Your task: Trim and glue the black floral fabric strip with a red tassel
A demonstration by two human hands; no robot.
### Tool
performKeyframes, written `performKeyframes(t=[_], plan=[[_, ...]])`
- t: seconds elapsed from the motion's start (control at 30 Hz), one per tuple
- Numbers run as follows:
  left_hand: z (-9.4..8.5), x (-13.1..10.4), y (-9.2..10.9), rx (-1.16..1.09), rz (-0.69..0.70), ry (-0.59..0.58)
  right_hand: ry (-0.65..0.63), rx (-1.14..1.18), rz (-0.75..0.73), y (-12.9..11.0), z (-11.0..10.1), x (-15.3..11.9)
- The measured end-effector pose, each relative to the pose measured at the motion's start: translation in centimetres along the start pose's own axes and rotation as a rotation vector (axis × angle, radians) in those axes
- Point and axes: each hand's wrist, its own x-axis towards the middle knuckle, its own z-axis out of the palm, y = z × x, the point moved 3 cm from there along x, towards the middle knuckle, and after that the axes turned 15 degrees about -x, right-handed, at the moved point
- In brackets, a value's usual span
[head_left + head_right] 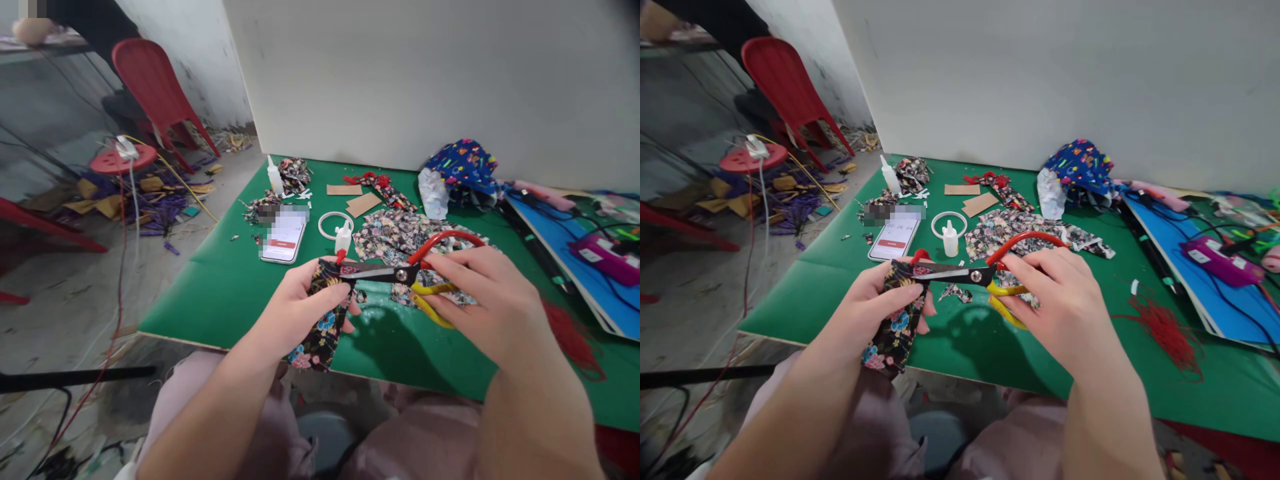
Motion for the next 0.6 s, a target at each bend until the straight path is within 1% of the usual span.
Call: performKeyframes(t=[0.1,0.2,0.37,0.5,0.6], plan=[[0.09,-0.04,-0.03,-0.013,0.005,0.0,0.01,-0.005,-0.004,0.0,-0.04,-0.01],[0.19,-0.13,0.0,-0.024,0.017,0.024,0.015,-0.009,-0.008,-0.06,-0.16,0.02],[0.35,-0.11,-0.04,-0.015,-0.004,-0.007,0.019,-0.01,-0.015,-0.07,-0.24,0.02],[0.18,-0.02,-0.13,-0.028,0.011,0.019,0.009,-0.014,-0.011,0.07,-0.18,-0.11],[0.12,0.06,-0.31,-0.039,0.005,-0.004,0.012,-0.02,-0.01,0.09,-0.17,-0.18]])
